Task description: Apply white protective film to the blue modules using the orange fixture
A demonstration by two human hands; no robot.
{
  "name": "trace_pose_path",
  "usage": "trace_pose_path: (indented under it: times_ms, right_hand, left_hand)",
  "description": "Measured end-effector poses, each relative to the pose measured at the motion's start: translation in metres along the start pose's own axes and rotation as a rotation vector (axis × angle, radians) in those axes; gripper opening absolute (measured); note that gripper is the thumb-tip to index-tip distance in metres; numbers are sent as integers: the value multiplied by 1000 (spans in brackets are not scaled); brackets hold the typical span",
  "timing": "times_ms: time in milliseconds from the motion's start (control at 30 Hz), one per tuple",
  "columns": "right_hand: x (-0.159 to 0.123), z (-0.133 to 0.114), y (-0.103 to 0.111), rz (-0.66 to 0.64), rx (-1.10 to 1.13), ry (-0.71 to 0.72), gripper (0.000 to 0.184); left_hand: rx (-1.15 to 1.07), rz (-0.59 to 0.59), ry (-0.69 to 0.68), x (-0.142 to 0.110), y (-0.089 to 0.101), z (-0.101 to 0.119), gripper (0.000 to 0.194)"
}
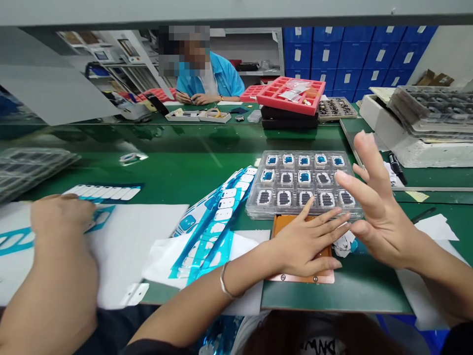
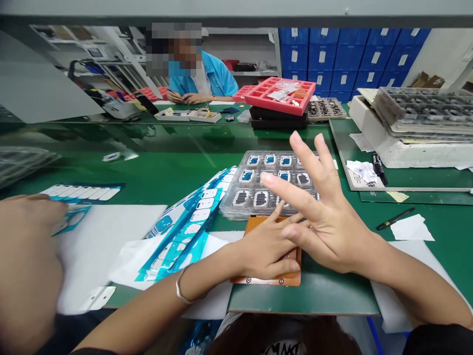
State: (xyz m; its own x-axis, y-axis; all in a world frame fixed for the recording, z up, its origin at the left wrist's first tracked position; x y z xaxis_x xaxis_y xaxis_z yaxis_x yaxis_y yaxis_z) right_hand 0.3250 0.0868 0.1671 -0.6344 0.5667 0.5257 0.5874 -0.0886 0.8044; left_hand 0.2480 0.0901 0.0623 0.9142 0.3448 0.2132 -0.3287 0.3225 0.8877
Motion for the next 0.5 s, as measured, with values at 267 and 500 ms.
trace_pose_path:
  times_ms: [267, 500]
  right_hand:
    - [-3, -1, 4, 37, -55, 1, 51]
    - [-3, -12, -3, 131, -159, 23, 23]
  left_hand:
    - [-46, -32, 26, -1, 7, -3, 65]
    - [-354, 830, 17, -58, 92, -22, 53]
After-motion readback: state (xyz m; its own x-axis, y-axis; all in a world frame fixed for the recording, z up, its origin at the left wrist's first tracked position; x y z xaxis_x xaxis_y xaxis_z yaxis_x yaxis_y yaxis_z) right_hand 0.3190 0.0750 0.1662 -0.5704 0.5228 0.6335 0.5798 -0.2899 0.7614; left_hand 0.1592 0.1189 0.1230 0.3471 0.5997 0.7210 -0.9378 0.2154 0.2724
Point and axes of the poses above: each hand's wrist, its own x-axis towards the middle knuckle, its own y-axis out of the back of the hand, z = x × y, the point moved 8 cm from there along x, towards the middle knuckle, and after that the axes turned 6 degrees about -z, right-handed, at the moved point
